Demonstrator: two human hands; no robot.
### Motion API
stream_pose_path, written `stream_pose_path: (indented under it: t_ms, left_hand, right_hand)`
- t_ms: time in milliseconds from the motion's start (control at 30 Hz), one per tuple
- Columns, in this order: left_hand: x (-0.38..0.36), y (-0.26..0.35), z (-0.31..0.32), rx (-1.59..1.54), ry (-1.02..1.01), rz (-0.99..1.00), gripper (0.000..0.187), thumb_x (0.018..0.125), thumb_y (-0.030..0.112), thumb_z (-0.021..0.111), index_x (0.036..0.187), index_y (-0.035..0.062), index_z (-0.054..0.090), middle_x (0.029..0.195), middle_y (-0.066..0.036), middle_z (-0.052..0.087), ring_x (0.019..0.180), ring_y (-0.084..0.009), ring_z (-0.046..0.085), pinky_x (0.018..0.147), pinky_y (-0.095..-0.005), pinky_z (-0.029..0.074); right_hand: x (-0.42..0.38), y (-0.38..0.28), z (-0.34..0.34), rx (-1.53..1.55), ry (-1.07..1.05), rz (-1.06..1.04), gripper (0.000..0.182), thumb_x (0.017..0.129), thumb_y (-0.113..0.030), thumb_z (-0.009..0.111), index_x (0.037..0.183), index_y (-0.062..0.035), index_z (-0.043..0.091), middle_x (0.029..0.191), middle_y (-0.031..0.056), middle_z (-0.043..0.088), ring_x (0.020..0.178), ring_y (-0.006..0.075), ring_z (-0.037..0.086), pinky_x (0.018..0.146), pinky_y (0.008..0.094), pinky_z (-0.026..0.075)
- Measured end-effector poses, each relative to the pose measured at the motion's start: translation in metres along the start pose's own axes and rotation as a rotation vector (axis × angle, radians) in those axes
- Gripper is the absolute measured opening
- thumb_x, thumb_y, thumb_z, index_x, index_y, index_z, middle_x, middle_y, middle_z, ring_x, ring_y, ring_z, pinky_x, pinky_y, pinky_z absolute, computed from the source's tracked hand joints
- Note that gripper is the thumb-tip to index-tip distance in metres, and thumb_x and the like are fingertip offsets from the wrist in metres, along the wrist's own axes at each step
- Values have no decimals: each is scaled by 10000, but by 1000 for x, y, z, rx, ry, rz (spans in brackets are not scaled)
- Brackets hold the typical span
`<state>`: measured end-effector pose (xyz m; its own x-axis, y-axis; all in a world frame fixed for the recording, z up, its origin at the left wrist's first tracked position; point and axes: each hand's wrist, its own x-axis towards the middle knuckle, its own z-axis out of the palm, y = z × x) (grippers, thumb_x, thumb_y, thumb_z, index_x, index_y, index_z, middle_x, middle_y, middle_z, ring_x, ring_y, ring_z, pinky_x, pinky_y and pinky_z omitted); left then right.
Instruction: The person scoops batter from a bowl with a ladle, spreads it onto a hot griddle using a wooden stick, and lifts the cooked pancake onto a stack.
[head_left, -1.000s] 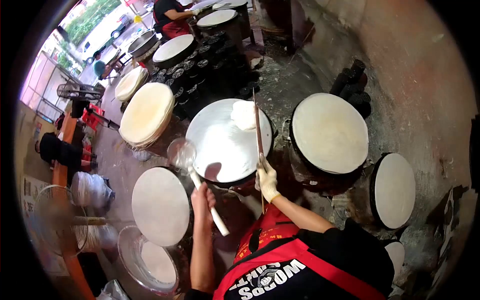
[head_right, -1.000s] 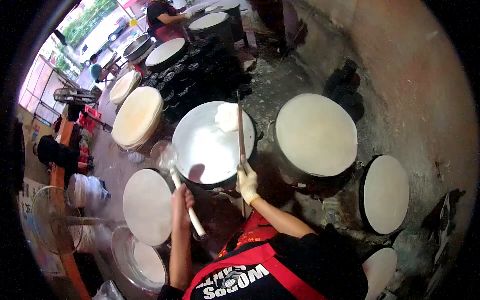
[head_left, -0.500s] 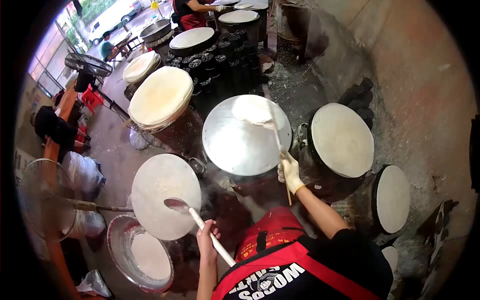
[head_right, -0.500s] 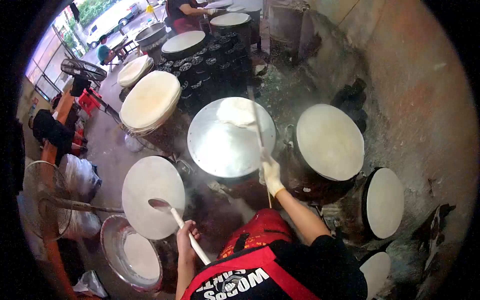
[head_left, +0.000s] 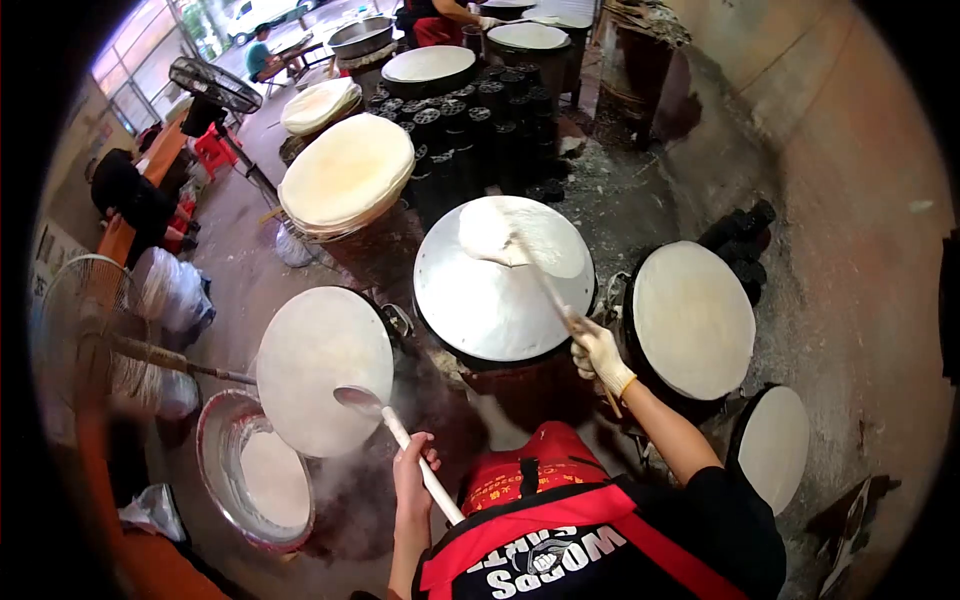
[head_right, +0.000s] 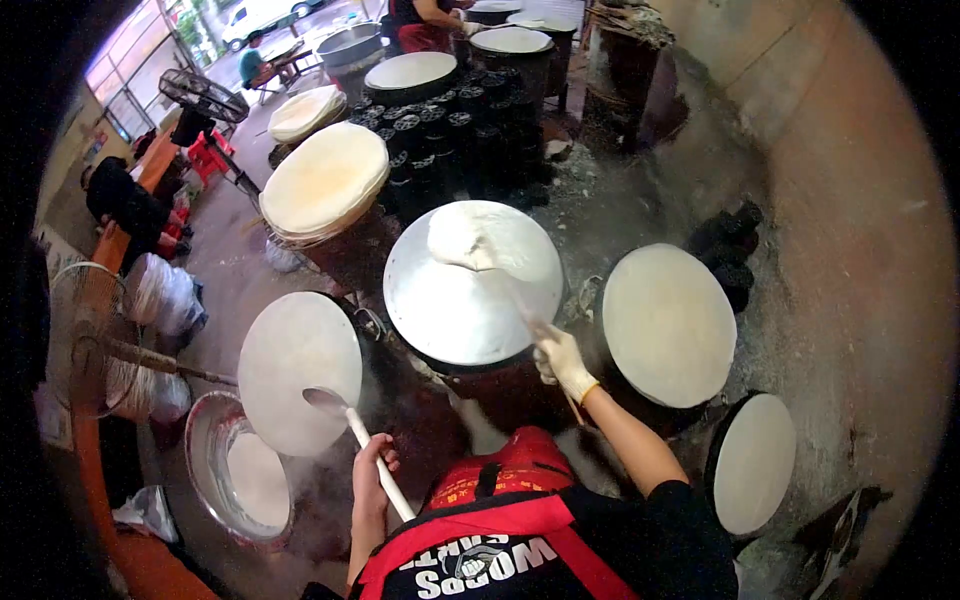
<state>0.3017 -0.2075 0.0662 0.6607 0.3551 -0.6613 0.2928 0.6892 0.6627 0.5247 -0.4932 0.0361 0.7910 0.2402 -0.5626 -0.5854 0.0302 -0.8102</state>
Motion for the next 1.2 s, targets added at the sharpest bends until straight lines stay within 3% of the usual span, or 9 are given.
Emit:
stream_pose_path:
  t_ms: [67, 200, 267, 533, 733, 867, 1033, 1067, 1200]
  left_hand:
    - [-5, -13, 15, -23, 48, 6, 121, 856, 151, 585, 864, 31, 573, 662, -12, 477, 563, -97, 456, 474, -227, 379]
    - [-14, -32, 42, -60, 80, -4, 116, 851, 143, 585, 862, 29, 573, 661, -9, 476, 561, -96, 456, 471, -228, 381]
    - [-18, -41, 55, -70, 77, 8, 112, 852, 143, 587, 862, 32, 572, 657, -7, 473, 558, -94, 456, 471, -226, 381]
    - [-36, -75, 85, -179, 239, 32, 117, 843, 132, 589, 857, 17, 571, 648, -7, 453, 555, -97, 450, 475, -225, 374]
    - [-49, -85, 88, -189, 352, 51, 130, 838, 138, 589, 857, 10, 578, 650, -6, 451, 558, -93, 448, 480, -222, 373]
    - [-57, -87, 96, -205, 399, 56, 140, 841, 141, 588, 863, 4, 572, 649, -3, 439, 557, -97, 444, 479, -223, 369]
    - [-70, -96, 100, -239, 465, 34, 143, 845, 138, 586, 864, 0, 556, 647, -1, 416, 552, -103, 426, 474, -232, 350]
    - [-72, -98, 103, -235, 471, 30, 142, 846, 137, 584, 866, 0, 555, 645, 0, 414, 553, -103, 424, 475, -231, 349]
    - [-85, -99, 112, -200, 503, 8, 140, 857, 137, 571, 873, -1, 555, 639, 5, 405, 554, -100, 416, 477, -227, 349]
  right_hand:
    - [19, 4, -11, 97, 191, -96, 427, 913, -113, 407, 1309, -266, 451, 529, -26, 371, 332, 75, 286, 293, 256, 232]
    - [61, -11, -7, -130, -69, -44, 186, 912, -159, 436, 1063, -161, 543, 552, -37, 359, 351, 67, 277, 315, 246, 239]
    - [63, -29, 11, -216, -197, -7, 442, 913, -129, 402, 1354, -153, 423, 515, -49, 336, 349, 71, 278, 309, 252, 253]
    - [41, -78, -57, -558, -659, 102, 489, 912, -115, 428, 1392, -185, 368, 573, -28, 444, 416, 56, 352, 353, 214, 334]
    - [104, -95, -61, -339, -232, -79, 521, 839, -71, 421, 1360, -73, 402, 495, -7, 465, 335, 72, 350, 325, 224, 328]
    - [110, -97, -38, -577, -662, -18, 562, 828, -61, 408, 1385, -127, 379, 538, -16, 473, 367, 79, 384, 332, 244, 335]
    - [130, -87, -84, -760, -848, -37, 427, 887, -181, 500, 1313, -144, 492, 632, -23, 527, 434, 56, 404, 387, 199, 316]
    - [109, -126, -80, -790, -811, 84, 437, 894, -219, 508, 1322, -134, 479, 653, -1, 544, 433, 55, 400, 389, 201, 312]
    - [151, -116, -64, -538, -614, -119, 456, 905, -246, 463, 1343, -120, 445, 552, -11, 511, 389, 72, 398, 359, 221, 333]
